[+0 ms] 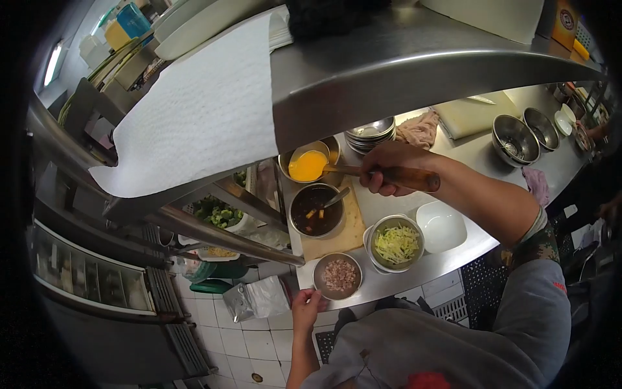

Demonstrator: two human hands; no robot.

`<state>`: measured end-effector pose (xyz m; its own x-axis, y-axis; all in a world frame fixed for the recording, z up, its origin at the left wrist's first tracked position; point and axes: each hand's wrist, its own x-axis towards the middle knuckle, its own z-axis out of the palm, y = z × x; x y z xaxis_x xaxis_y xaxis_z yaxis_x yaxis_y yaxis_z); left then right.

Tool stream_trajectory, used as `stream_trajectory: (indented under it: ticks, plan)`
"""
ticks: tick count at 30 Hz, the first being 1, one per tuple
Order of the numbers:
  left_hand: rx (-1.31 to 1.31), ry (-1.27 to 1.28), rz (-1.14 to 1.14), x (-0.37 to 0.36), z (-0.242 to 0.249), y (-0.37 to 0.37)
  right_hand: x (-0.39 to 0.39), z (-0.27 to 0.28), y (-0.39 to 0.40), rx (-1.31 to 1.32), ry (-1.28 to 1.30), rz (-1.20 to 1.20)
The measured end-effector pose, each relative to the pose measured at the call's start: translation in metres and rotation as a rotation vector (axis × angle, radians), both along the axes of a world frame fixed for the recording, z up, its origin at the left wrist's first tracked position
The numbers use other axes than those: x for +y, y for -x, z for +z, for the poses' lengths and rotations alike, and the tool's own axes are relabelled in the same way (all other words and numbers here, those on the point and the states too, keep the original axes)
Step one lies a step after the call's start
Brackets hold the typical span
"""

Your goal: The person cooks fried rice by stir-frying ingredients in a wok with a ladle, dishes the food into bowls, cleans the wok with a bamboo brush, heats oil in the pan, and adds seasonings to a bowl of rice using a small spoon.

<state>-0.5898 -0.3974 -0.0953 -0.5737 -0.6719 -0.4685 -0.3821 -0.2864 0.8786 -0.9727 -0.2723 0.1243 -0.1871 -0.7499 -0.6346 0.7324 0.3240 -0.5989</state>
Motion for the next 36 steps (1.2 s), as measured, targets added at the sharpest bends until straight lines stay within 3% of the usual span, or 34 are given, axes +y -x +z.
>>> stream_trajectory:
  ticks: [6,12,16,20,26,28,30,32,36]
  plan:
    - [-0.024,-0.126,-0.022,0.000,-0.004,0.013,0.011,0.006,-0.017,-0.132,0.093,-0.047]
    - [0.070,-0.078,0.019,0.002,-0.010,0.007,0.011,0.003,-0.019,-0.168,0.112,-0.111]
    - [0.202,-0.095,0.040,0.005,0.042,0.011,0.017,0.007,-0.024,-0.244,0.173,-0.163]
    - [0.325,-0.096,-0.002,-0.012,0.082,0.069,0.027,0.017,-0.031,-0.261,0.270,-0.182]
    - [0.439,-0.159,-0.107,-0.062,0.055,0.171,0.065,0.071,-0.098,-0.155,0.343,-0.321]
    - [0.398,-0.102,-0.056,-0.070,0.077,0.208,0.079,0.085,-0.133,-0.094,0.357,-0.401]
    - [0.393,0.010,-0.106,-0.088,0.080,0.249,0.092,0.091,-0.171,-0.075,0.412,-0.469]
    - [0.284,0.370,-0.213,-0.095,0.088,0.283,0.104,0.097,-0.219,-0.055,0.438,-0.578]
    - [0.552,0.201,-0.420,-0.043,0.131,0.265,0.137,0.100,-0.324,0.013,0.398,-0.866]
